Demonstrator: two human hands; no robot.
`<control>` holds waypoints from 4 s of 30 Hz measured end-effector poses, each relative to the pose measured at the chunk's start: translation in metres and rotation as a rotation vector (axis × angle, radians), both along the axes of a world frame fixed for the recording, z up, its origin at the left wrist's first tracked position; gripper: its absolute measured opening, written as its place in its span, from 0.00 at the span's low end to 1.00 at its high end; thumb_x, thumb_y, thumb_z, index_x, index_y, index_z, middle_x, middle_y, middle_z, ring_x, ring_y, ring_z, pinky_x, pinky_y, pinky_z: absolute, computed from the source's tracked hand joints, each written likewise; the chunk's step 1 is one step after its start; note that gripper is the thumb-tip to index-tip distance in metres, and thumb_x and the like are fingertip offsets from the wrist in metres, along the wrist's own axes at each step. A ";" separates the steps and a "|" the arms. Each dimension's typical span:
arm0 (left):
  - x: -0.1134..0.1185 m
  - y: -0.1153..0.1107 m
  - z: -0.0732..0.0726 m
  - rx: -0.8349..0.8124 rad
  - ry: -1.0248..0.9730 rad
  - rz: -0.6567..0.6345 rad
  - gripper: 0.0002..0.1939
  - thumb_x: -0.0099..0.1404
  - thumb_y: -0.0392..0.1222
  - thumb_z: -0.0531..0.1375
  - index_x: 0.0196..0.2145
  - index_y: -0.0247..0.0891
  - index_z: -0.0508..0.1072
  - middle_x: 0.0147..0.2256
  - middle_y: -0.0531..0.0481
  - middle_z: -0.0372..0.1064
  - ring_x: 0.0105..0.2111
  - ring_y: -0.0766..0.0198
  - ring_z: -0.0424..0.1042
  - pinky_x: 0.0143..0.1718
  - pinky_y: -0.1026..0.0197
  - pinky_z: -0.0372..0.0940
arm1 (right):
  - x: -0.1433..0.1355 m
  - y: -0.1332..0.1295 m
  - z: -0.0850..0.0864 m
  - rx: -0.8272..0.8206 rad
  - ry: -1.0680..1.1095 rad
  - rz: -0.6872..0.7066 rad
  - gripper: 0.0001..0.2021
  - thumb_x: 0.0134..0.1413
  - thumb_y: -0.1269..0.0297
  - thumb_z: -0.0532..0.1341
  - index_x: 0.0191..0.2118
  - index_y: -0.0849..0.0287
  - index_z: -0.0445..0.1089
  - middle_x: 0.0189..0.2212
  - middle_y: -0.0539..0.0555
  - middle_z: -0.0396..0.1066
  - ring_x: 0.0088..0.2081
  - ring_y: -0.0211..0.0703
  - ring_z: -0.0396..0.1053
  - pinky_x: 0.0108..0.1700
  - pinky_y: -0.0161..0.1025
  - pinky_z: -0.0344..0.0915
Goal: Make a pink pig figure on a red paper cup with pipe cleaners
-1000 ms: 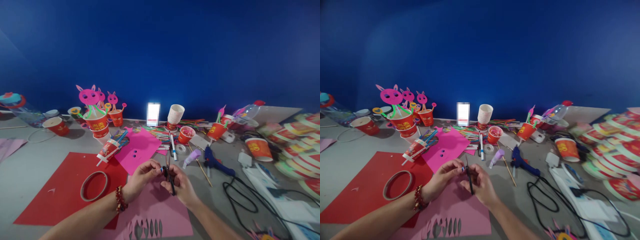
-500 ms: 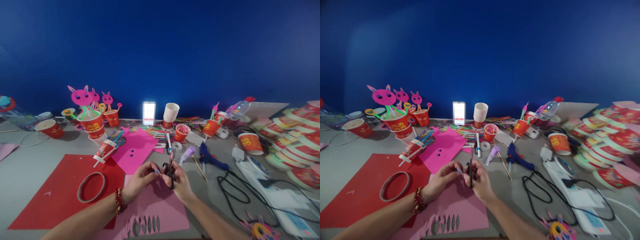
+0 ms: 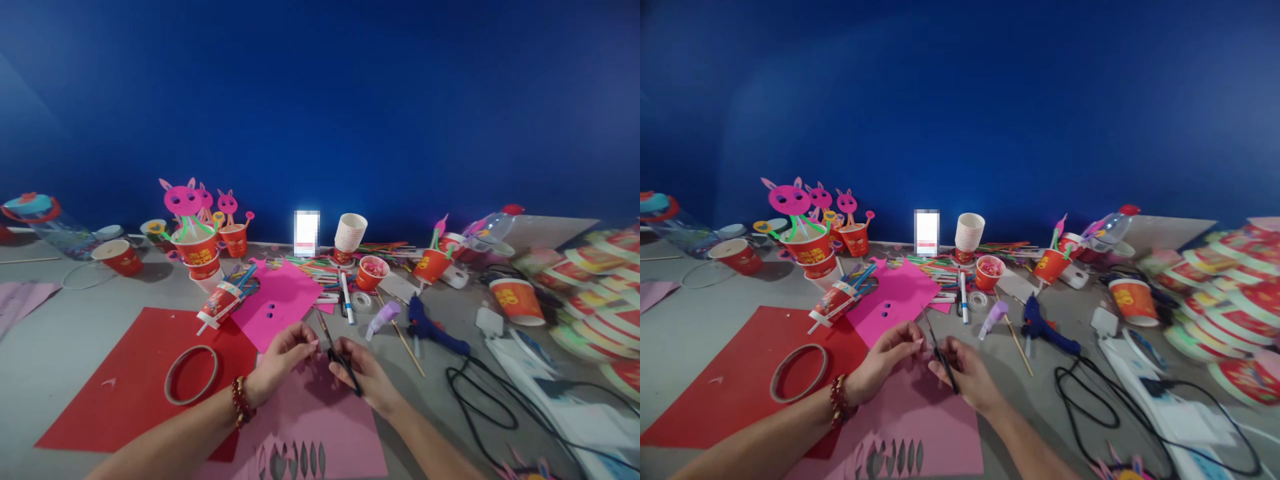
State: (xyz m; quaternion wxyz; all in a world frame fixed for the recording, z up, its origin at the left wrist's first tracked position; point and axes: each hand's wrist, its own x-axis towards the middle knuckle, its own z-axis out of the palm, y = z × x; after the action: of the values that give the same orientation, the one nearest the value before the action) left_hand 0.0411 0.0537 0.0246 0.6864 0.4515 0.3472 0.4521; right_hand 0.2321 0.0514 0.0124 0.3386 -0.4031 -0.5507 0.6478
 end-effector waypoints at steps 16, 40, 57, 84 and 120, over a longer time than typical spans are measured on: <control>-0.005 0.005 -0.005 0.058 -0.110 -0.002 0.06 0.63 0.40 0.62 0.32 0.37 0.68 0.30 0.51 0.68 0.27 0.67 0.67 0.31 0.64 0.61 | 0.002 0.001 -0.006 -0.030 -0.050 0.104 0.29 0.42 0.39 0.68 0.27 0.55 0.53 0.20 0.40 0.53 0.19 0.29 0.54 0.22 0.29 0.55; -0.014 0.016 -0.016 0.644 0.941 0.093 0.04 0.62 0.32 0.58 0.30 0.39 0.68 0.32 0.50 0.68 0.35 0.59 0.66 0.39 0.57 0.60 | 0.008 0.004 0.005 0.085 -0.016 -0.116 0.24 0.48 0.41 0.67 0.27 0.57 0.60 0.18 0.45 0.63 0.20 0.33 0.58 0.23 0.32 0.53; 0.000 0.017 -0.009 0.902 1.329 -0.088 0.04 0.70 0.37 0.56 0.41 0.39 0.69 0.42 0.47 0.69 0.43 0.55 0.67 0.45 0.53 0.62 | 0.004 0.004 0.008 0.107 -0.072 -0.205 0.21 0.46 0.50 0.70 0.26 0.57 0.60 0.17 0.43 0.63 0.19 0.32 0.61 0.23 0.31 0.55; -0.003 0.016 -0.014 0.890 1.122 0.015 0.06 0.71 0.32 0.52 0.36 0.38 0.67 0.36 0.47 0.70 0.38 0.56 0.67 0.43 0.53 0.61 | 0.003 0.007 -0.008 0.155 -0.116 -0.227 0.18 0.46 0.56 0.70 0.27 0.56 0.59 0.19 0.42 0.59 0.22 0.34 0.58 0.25 0.32 0.54; -0.003 -0.009 -0.006 0.846 0.610 0.059 0.10 0.70 0.33 0.50 0.45 0.42 0.66 0.45 0.43 0.68 0.48 0.57 0.67 0.50 0.53 0.64 | -0.001 0.000 0.000 0.101 0.164 -0.288 0.18 0.40 0.59 0.72 0.32 0.55 0.63 0.28 0.49 0.69 0.29 0.38 0.67 0.31 0.34 0.64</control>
State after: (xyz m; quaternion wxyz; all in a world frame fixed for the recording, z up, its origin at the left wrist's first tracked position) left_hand 0.0381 0.0449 0.0190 0.2986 0.7906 0.3308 0.4199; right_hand 0.2308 0.0510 0.0126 0.4916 -0.4060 -0.4894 0.5949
